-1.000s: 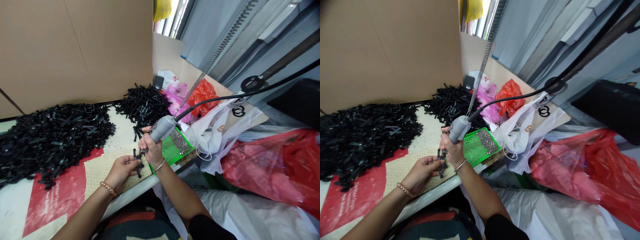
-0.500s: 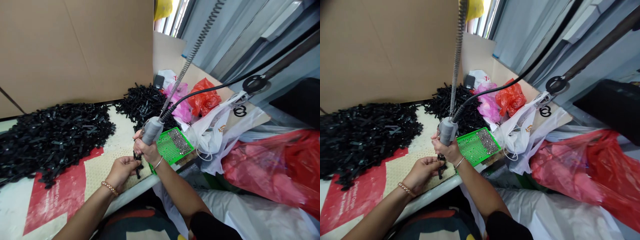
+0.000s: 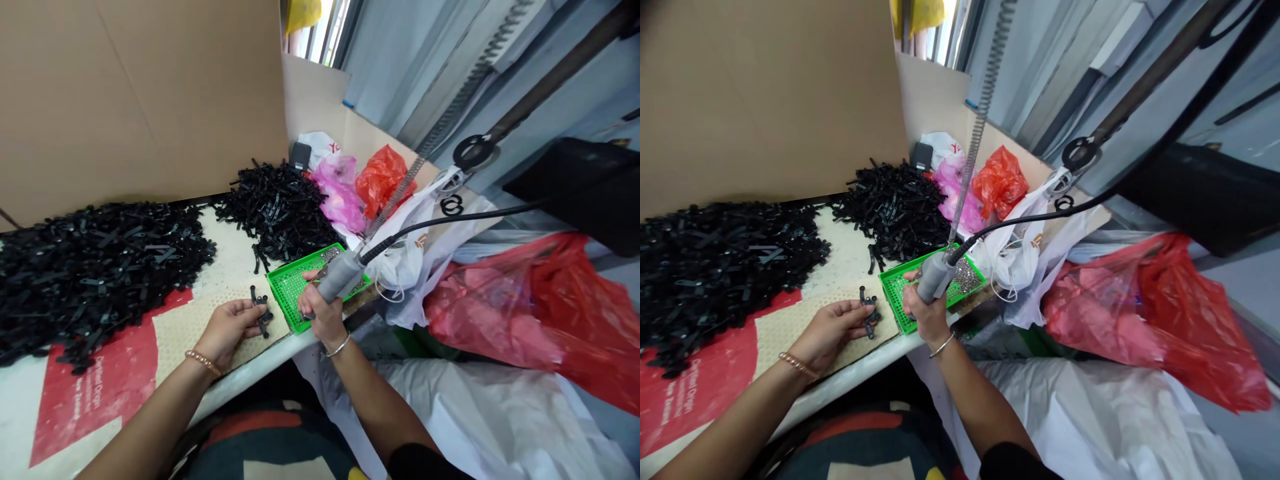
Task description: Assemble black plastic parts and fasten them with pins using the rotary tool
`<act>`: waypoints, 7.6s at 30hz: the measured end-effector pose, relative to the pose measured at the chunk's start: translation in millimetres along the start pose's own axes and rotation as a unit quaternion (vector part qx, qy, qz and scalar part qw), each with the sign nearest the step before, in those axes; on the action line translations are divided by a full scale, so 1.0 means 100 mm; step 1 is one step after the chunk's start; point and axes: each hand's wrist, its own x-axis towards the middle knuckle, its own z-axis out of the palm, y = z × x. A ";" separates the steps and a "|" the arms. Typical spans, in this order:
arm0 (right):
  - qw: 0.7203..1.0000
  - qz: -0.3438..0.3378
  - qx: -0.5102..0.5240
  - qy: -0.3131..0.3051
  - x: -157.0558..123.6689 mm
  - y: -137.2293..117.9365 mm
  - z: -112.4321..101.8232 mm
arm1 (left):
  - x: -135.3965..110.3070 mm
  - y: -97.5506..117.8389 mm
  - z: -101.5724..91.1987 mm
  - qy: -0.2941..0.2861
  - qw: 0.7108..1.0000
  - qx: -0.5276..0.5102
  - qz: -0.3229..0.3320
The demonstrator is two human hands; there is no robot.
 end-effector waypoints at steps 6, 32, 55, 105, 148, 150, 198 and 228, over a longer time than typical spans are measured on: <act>1.000 -0.001 0.002 -0.005 -0.06 0.08 -0.06 | -0.03 0.02 0.01 0.001 1.000 0.000 -0.002; 0.999 0.016 -0.024 -0.038 -0.05 0.10 -0.07 | -0.05 0.04 0.04 0.006 1.000 -0.011 -0.006; 0.989 0.038 0.133 -0.050 0.18 -0.12 0.61 | 0.01 -0.02 0.00 -0.021 1.000 -0.005 0.014; 0.994 0.030 0.092 -0.051 0.13 0.00 0.57 | 0.01 -0.03 -0.02 -0.038 0.999 0.016 0.020; 0.983 0.018 0.065 -0.169 0.16 -0.12 0.41 | 0.01 0.01 0.01 -0.014 1.000 -0.015 0.008; 0.993 -0.016 0.062 -0.100 0.16 -0.22 0.31 | 0.01 0.00 0.02 -0.011 1.000 -0.017 0.006; 0.997 0.011 -0.056 -0.043 -0.02 0.10 -0.12 | -0.07 0.07 0.01 -0.011 0.999 -0.036 -0.009; 0.992 0.000 0.120 -0.038 0.32 0.06 0.67 | -0.04 0.01 -0.03 -0.043 0.998 -0.043 0.010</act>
